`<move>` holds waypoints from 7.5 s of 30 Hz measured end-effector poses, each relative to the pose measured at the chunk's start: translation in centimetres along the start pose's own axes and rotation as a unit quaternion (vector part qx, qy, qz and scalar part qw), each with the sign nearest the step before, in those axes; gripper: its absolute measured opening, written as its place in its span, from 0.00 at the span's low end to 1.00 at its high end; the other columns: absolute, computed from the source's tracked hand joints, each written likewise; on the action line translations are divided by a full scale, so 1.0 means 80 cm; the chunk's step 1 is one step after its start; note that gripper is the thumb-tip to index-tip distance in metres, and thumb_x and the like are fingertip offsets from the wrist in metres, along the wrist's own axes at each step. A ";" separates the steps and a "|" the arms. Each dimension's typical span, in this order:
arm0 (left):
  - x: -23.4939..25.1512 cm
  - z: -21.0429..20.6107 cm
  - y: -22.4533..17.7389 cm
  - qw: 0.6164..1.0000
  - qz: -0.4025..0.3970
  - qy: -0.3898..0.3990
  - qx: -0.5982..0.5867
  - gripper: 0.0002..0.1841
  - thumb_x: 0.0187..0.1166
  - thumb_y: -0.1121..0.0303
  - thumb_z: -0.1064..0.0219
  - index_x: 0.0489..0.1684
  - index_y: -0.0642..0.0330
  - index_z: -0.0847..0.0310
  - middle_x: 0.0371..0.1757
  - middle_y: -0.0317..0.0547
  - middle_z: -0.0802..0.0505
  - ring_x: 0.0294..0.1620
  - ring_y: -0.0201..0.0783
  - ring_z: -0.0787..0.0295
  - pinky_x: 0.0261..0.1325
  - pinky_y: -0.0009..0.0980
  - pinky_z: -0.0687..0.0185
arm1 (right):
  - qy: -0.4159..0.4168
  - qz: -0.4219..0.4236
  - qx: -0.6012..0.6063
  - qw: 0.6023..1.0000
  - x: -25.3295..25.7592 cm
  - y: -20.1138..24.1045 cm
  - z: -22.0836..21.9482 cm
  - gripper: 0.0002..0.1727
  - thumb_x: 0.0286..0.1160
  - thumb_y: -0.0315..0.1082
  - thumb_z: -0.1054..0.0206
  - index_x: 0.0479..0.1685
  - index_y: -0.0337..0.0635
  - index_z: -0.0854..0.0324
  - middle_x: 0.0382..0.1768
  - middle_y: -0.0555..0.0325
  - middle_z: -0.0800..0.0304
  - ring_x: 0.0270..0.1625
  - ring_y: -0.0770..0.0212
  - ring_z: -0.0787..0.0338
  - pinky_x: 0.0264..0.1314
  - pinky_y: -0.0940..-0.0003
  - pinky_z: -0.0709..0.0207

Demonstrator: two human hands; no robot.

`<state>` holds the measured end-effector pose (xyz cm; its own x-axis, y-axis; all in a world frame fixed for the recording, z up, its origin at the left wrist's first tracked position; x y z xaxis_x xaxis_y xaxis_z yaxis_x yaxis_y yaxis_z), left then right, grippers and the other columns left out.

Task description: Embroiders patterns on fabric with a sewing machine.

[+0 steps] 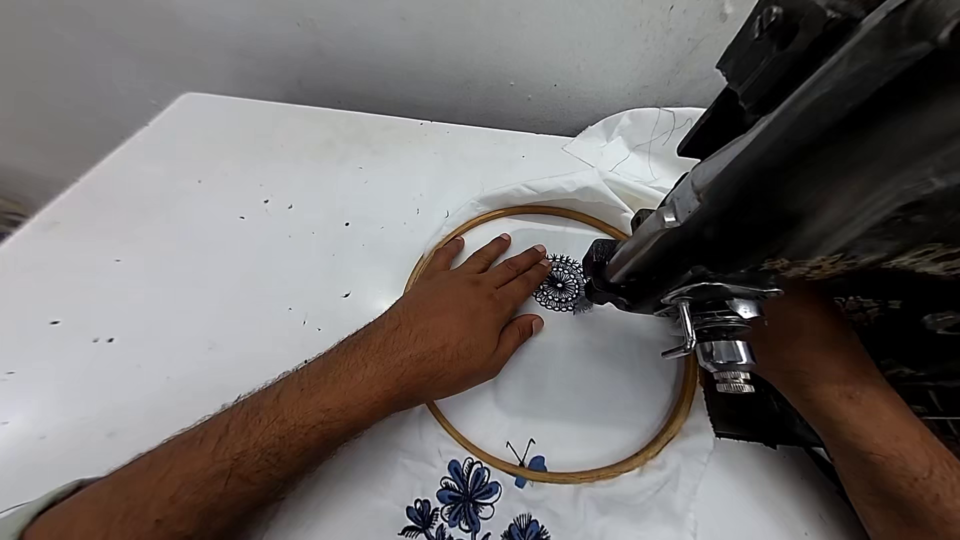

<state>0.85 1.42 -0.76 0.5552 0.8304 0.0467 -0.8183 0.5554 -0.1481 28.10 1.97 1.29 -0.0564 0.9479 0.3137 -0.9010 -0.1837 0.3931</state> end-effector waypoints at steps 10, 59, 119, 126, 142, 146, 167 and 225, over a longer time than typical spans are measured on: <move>-0.002 0.003 0.004 1.000 0.002 0.005 0.006 0.33 0.92 0.44 0.63 0.93 0.44 0.38 0.93 0.31 0.34 0.95 0.46 0.46 0.89 0.67 0.54 | 0.005 -0.028 0.016 0.999 0.000 0.001 -0.002 0.13 0.68 0.35 0.25 0.46 0.35 0.15 0.43 0.43 0.12 0.51 0.49 0.12 0.50 0.45 0.23; 0.002 -0.003 -0.005 1.000 -0.009 -0.014 -0.015 0.32 0.92 0.45 0.62 0.91 0.45 0.35 0.92 0.31 0.33 0.95 0.46 0.46 0.89 0.67 0.55 | 0.002 0.016 -0.035 0.999 0.003 -0.003 0.005 0.11 0.69 0.33 0.27 0.33 0.33 0.18 0.32 0.40 0.16 0.37 0.44 0.14 0.36 0.42 0.28; 0.006 -0.005 0.000 1.000 -0.012 -0.008 -0.018 0.32 0.92 0.44 0.62 0.92 0.45 0.36 0.93 0.32 0.34 0.95 0.47 0.47 0.90 0.67 0.56 | 0.005 -0.008 -0.025 1.000 0.004 -0.006 0.001 0.13 0.69 0.36 0.27 0.37 0.31 0.16 0.36 0.36 0.14 0.42 0.38 0.13 0.40 0.35 0.27; 0.009 -0.006 0.005 1.000 -0.012 -0.010 -0.014 0.33 0.92 0.43 0.63 0.92 0.43 0.37 0.93 0.30 0.35 0.95 0.44 0.47 0.90 0.65 0.56 | -0.007 0.015 -0.019 1.000 0.004 -0.008 0.000 0.15 0.70 0.38 0.28 0.40 0.32 0.16 0.39 0.37 0.13 0.45 0.42 0.12 0.43 0.39 0.26; 0.007 -0.005 -0.007 1.000 -0.016 -0.015 -0.023 0.32 0.92 0.45 0.61 0.90 0.45 0.34 0.92 0.32 0.32 0.95 0.46 0.46 0.91 0.64 0.57 | 0.027 -0.004 -0.059 0.998 0.008 -0.007 0.009 0.13 0.72 0.36 0.24 0.33 0.33 0.18 0.32 0.38 0.15 0.38 0.40 0.14 0.36 0.37 0.29; 0.010 -0.008 -0.004 1.000 -0.018 -0.015 -0.021 0.32 0.92 0.44 0.62 0.91 0.44 0.35 0.92 0.31 0.33 0.95 0.45 0.46 0.91 0.64 0.57 | 0.010 0.012 -0.055 0.998 0.008 -0.007 0.008 0.15 0.72 0.40 0.29 0.35 0.34 0.18 0.34 0.40 0.16 0.39 0.42 0.14 0.37 0.39 0.28; 0.012 -0.009 -0.006 0.999 -0.008 -0.022 -0.022 0.32 0.92 0.43 0.62 0.91 0.45 0.35 0.92 0.31 0.33 0.95 0.46 0.46 0.90 0.66 0.56 | 0.010 0.002 -0.061 0.998 0.006 -0.006 0.007 0.15 0.75 0.38 0.30 0.36 0.30 0.18 0.36 0.35 0.15 0.43 0.37 0.13 0.39 0.35 0.28; 0.012 -0.010 -0.003 0.999 -0.017 -0.025 -0.030 0.32 0.92 0.45 0.61 0.91 0.45 0.35 0.92 0.32 0.33 0.95 0.46 0.46 0.90 0.65 0.57 | 0.009 -0.003 -0.049 0.999 0.006 -0.005 0.007 0.14 0.72 0.36 0.29 0.39 0.29 0.17 0.38 0.33 0.14 0.44 0.36 0.12 0.41 0.35 0.27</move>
<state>1.68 2.09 -1.46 0.5735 0.8128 0.1027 -0.7876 0.5815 -0.2040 28.64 2.38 1.78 -0.0583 0.9533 0.2963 -0.9389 -0.1532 0.3082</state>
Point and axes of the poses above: each hand's wrist, its own x-axis towards the middle knuckle, its own z-axis out of the back of the hand, y = z × x, the point moved 1 cm from there along x, towards the middle knuckle
